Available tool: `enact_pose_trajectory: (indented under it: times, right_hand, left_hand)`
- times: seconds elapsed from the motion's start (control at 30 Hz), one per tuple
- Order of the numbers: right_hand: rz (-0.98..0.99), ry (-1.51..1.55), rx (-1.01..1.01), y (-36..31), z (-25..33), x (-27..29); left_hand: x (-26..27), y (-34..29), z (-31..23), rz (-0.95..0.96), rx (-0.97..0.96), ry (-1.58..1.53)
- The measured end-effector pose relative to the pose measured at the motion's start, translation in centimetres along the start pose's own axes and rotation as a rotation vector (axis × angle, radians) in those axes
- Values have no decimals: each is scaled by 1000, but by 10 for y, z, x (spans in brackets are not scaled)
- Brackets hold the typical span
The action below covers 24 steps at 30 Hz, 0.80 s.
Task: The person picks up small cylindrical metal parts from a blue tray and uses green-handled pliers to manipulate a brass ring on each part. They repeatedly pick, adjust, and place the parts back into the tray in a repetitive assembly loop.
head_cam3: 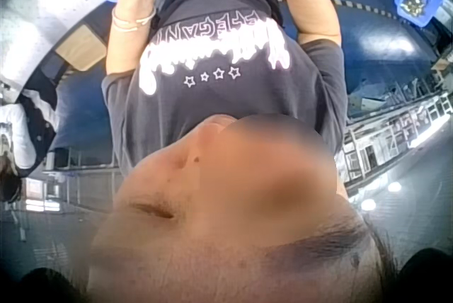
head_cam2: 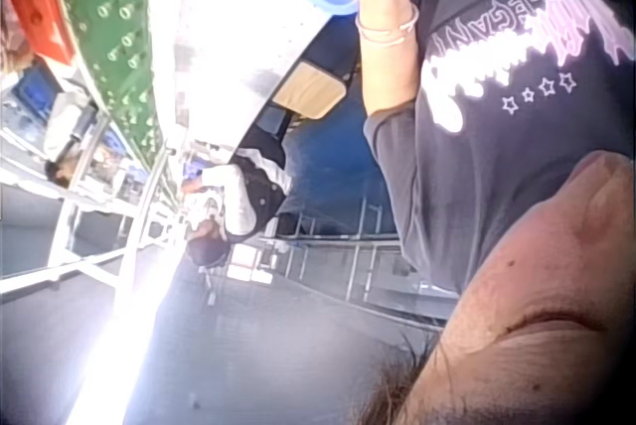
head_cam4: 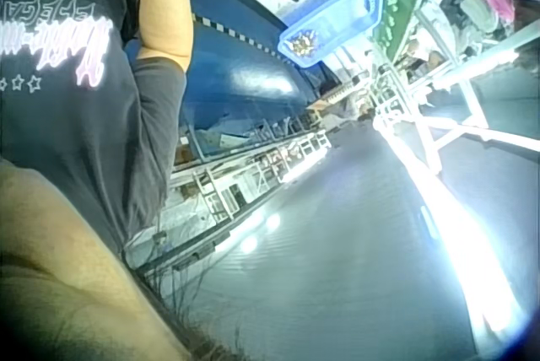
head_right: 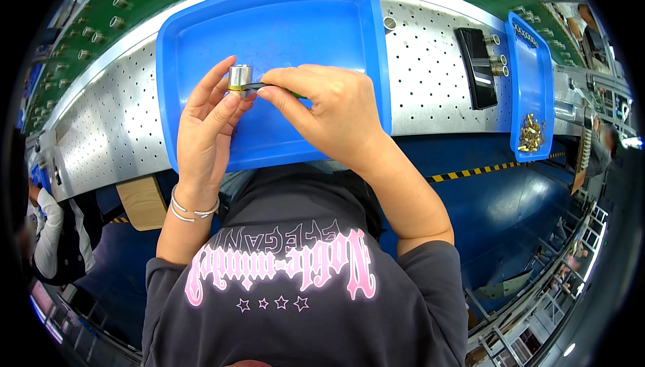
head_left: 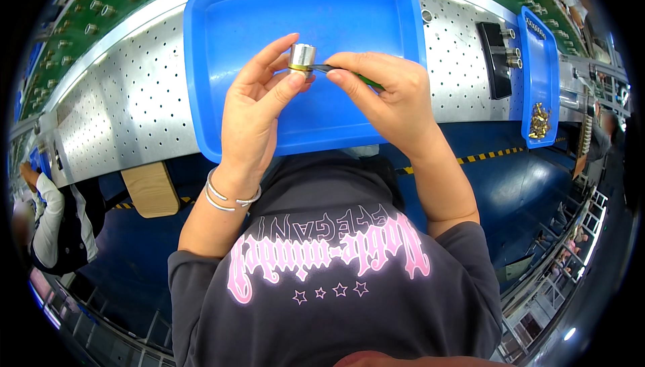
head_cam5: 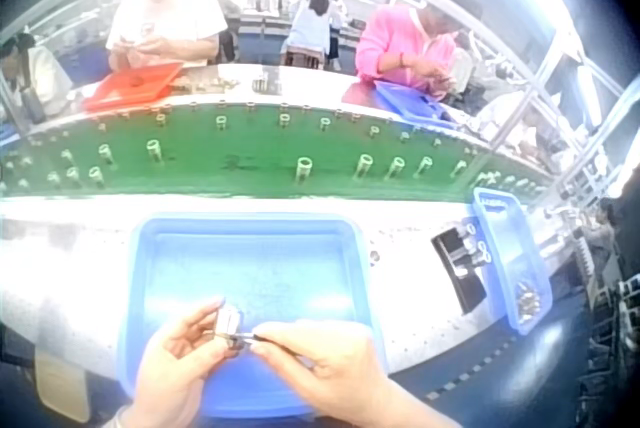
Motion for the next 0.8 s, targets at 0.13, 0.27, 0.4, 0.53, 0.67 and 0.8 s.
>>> enact_pose_trajectory:
  times: [0.13, 0.27, 0.4, 0.53, 0.67, 0.8]
  right_hand:
    - [-4, 88, -74, -1, -4, -1]
    - [96, 159, -194, 4, -2, -7]
    - [66, 169, -115, 4, -4, -19]
    - [79, 176, -127, 7, -3, -15]
    - [2, 219, -98, 7, -3, -13]
    - [-84, 214, 8, 7, -1, -13]
  left_hand:
    - [1, 1, 0, 14, 35, -37]
    - [0, 3, 0, 26, 75, -108]
    - [0, 4, 3, -3, 48, -16]
    - [3, 5, 4, 29, 101, -106]
    - [1, 5, 3, 24, 120, -144]
    - [0, 6, 6, 11, 77, -59]
Point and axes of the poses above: each hand's wrist, its own y-axis towards the middle knuckle, its own x-axis out of the back of the hand, z = x × y, the point moved 4 cm from there along y, towards the middle knuckle, and after that the axes turned 7 degrees about -z, right-handed, at the moved point
